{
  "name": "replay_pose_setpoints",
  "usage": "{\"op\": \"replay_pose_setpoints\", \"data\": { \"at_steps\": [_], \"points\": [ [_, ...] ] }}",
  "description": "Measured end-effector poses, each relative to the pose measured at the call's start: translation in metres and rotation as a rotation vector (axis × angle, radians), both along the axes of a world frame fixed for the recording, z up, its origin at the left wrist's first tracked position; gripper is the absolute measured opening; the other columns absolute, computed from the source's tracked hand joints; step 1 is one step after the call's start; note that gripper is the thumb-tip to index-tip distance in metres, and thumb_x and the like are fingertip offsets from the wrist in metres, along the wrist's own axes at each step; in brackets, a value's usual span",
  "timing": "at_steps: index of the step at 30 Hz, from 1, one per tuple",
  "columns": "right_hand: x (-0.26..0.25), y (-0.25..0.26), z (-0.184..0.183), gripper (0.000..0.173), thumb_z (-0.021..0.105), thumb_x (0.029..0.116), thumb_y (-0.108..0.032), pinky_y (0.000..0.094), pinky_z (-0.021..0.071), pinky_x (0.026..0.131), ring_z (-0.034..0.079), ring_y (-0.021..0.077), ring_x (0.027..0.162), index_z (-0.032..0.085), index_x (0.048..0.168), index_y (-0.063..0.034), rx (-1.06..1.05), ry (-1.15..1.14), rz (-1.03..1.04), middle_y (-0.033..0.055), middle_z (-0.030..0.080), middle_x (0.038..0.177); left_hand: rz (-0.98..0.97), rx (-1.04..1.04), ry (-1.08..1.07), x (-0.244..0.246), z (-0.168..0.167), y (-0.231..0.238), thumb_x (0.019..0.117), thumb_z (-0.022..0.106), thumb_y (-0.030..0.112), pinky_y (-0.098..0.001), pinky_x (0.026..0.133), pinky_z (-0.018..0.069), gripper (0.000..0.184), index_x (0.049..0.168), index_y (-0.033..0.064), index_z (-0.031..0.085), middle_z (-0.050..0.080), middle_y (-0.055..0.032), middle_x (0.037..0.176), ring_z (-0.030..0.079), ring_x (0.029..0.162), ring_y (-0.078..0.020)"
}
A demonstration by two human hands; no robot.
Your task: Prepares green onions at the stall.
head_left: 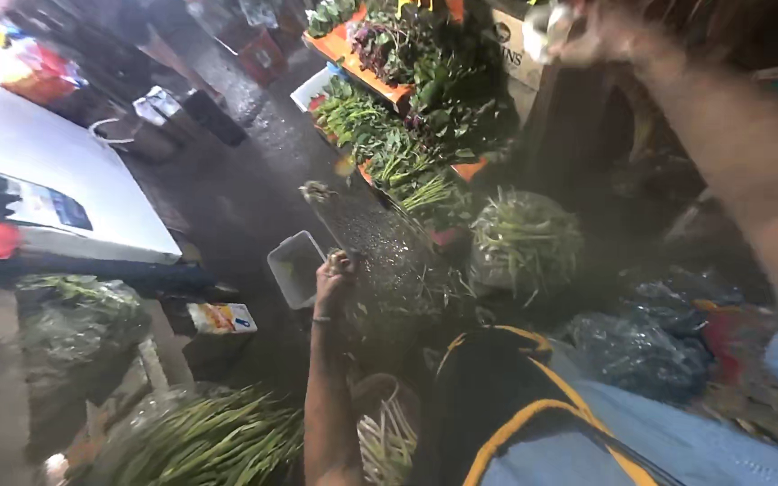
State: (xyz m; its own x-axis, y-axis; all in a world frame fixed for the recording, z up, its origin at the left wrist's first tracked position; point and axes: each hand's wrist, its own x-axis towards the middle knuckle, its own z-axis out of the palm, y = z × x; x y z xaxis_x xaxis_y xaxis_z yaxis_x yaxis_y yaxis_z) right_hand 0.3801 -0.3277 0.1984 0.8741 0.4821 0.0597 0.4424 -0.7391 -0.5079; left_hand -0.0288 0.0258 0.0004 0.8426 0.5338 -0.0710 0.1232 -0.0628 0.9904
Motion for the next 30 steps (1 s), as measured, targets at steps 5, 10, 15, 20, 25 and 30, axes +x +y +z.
{"op": "replay_pose_setpoints", "data": {
  "at_steps": [5, 10, 15, 20, 25, 30],
  "points": [
    [-0.006, -0.038, -0.180, 0.029, 0.058, 0.1052, -0.017, 0.0572, 0.0529, 0.078, 0.063, 0.0361, 0.077, 0.061, 0.120, 0.0078, -0.110, 0.505, -0.142, 0.0265, 0.064, 0.096, 0.259, -0.046, -0.073, -0.010, 0.020, 0.008, 0.1036, 0.056, 0.013, -0.0181, 0.057, 0.0506, 0.023, 0.125, 0.0084, 0.062, 0.068, 0.0048, 0.091, 0.059, 0.065, 0.0001],
    [-0.038, -0.043, -0.245, 0.032, 0.061, 0.1030, -0.013, 0.0627, 0.0485, 0.090, 0.063, 0.0455, 0.098, 0.058, 0.123, 0.0114, -0.279, 0.657, -0.109, 0.0338, 0.062, 0.112, 0.369, -0.144, -0.324, -0.024, 0.007, 0.034, 0.1035, 0.054, 0.016, -0.0167, 0.051, 0.0490, 0.023, 0.125, 0.0119, 0.059, 0.065, 0.0058, 0.084, 0.055, 0.057, 0.0003],
    [-0.029, -0.039, -0.261, 0.050, 0.084, 0.0849, -0.016, 0.0726, 0.0399, 0.102, 0.053, 0.0558, 0.126, 0.064, 0.119, 0.0139, -0.612, 0.476, 0.015, 0.0380, 0.060, 0.126, 0.499, -0.228, -0.361, -0.028, 0.021, 0.017, 0.1118, 0.034, 0.018, -0.0143, 0.043, 0.0448, 0.027, 0.120, 0.0118, 0.059, 0.062, 0.0062, 0.074, 0.052, 0.048, 0.0005],
    [-0.062, -0.007, -0.222, 0.036, 0.073, 0.0946, -0.014, 0.0779, 0.0332, 0.102, 0.052, 0.0575, 0.127, 0.065, 0.119, 0.0110, -0.583, 0.432, 0.049, 0.0381, 0.060, 0.128, 0.483, -0.373, -0.483, -0.045, 0.016, 0.016, 0.1114, 0.023, 0.021, -0.0158, 0.039, 0.0431, 0.037, 0.116, 0.0097, 0.058, 0.062, 0.0047, 0.068, 0.049, 0.043, -0.0007],
    [-0.069, 0.039, -0.242, 0.022, 0.061, 0.0985, -0.007, 0.0667, 0.0466, 0.099, 0.065, 0.0493, 0.112, 0.072, 0.113, 0.0046, 0.153, 0.074, 0.174, 0.0303, 0.069, 0.115, 0.564, -0.437, -0.636, -0.064, 0.003, 0.012, 0.1085, 0.027, 0.021, -0.0213, 0.045, 0.0517, 0.038, 0.109, 0.0120, 0.064, 0.069, 0.0013, 0.075, 0.062, 0.053, -0.0061],
    [-0.135, 0.112, -0.211, 0.022, 0.057, 0.0958, 0.000, 0.0514, 0.0529, 0.100, 0.069, 0.0342, 0.108, 0.074, 0.110, 0.0014, 0.509, 0.035, 0.452, 0.0207, 0.071, 0.114, 0.568, -0.366, -0.616, -0.069, -0.007, 0.004, 0.1086, 0.033, 0.022, -0.0205, 0.044, 0.0512, 0.033, 0.106, 0.0157, 0.066, 0.068, 0.0046, 0.073, 0.061, 0.052, -0.0043]
  ]
}}
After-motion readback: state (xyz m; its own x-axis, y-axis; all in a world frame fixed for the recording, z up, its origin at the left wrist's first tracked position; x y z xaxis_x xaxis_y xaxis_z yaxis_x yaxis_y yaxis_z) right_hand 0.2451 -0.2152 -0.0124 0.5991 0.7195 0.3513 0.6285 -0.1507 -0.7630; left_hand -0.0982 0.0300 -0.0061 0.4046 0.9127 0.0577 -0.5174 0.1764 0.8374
